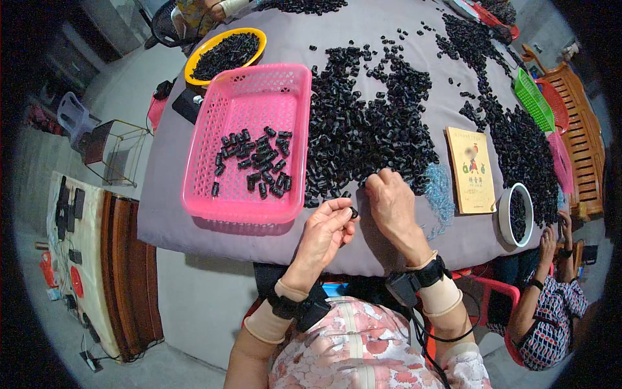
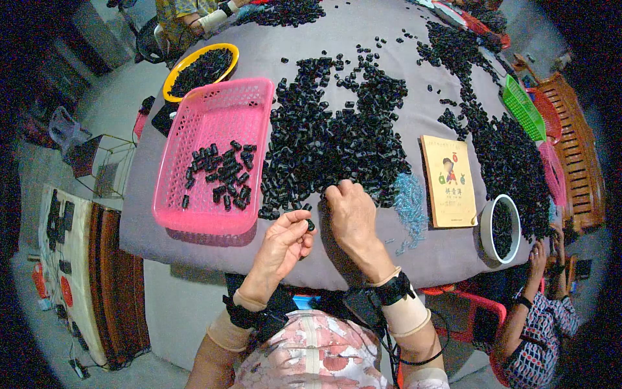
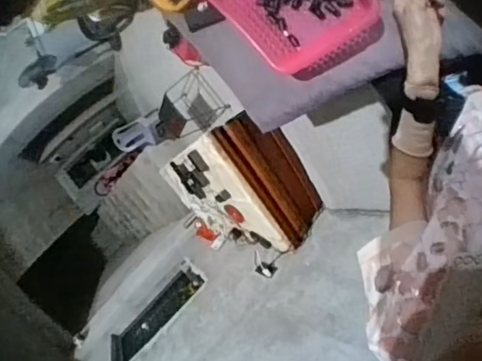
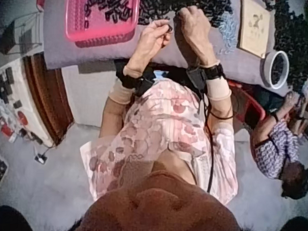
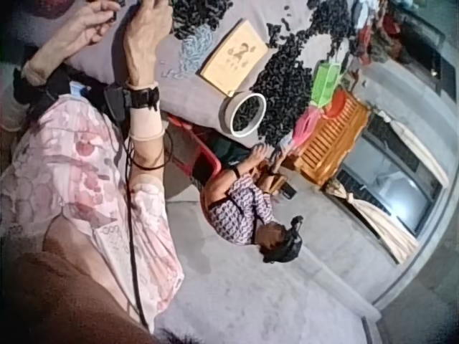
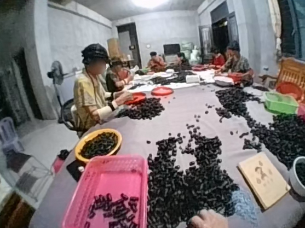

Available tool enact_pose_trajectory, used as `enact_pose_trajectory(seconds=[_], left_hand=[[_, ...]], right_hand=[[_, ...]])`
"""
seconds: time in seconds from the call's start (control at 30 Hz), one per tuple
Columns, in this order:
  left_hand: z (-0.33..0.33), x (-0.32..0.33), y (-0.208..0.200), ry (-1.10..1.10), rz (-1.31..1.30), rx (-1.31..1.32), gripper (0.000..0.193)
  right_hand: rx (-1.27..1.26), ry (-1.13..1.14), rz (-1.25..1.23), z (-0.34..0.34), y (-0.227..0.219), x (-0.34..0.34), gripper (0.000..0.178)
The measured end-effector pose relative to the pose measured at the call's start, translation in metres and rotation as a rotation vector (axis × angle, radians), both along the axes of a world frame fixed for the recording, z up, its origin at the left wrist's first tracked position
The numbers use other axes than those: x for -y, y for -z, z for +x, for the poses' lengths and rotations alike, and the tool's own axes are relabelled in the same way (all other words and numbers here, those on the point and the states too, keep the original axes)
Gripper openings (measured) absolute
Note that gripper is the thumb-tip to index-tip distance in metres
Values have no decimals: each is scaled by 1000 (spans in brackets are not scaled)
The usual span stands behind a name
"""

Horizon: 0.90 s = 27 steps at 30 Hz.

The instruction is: Sort small black plastic shoe components and put them into a pink basket.

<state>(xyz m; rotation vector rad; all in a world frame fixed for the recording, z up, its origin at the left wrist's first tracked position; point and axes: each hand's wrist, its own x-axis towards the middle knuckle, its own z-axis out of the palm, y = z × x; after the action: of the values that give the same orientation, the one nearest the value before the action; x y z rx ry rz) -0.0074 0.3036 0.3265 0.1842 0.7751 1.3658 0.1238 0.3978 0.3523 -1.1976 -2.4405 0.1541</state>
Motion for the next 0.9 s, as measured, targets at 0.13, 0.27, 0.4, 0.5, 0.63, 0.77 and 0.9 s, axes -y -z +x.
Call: enact_pose_trajectory(seconds=[0.13, 0.27, 0.4, 0.5, 0.63, 0.77, 0.9], left_hand=[[0, 1, -2, 28, 1, 16, 24], [1, 0, 0, 6, 15, 18, 23], [1, -1, 2, -6, 37, 1, 22], [1, 0, 2, -16, 43, 17, 21], [2, 0, 1, -19, 30, 0, 19], [3, 0, 4, -31, 46, -17, 18], [3, 1, 4, -36, 60, -10, 17]], right_hand=[[6, -62, 38, -2, 2, 4, 9], [-37, -80, 23, 1, 4, 1, 10], [-62, -103, -32, 5, 3, 7, 11], [-37, -107, -50, 6, 5, 8, 12], [-197, -88, -127, 9, 3, 11, 12], [-551, -65, -478, 14, -16, 25, 17], [-906, -5, -870, 15, -14, 34, 14]])
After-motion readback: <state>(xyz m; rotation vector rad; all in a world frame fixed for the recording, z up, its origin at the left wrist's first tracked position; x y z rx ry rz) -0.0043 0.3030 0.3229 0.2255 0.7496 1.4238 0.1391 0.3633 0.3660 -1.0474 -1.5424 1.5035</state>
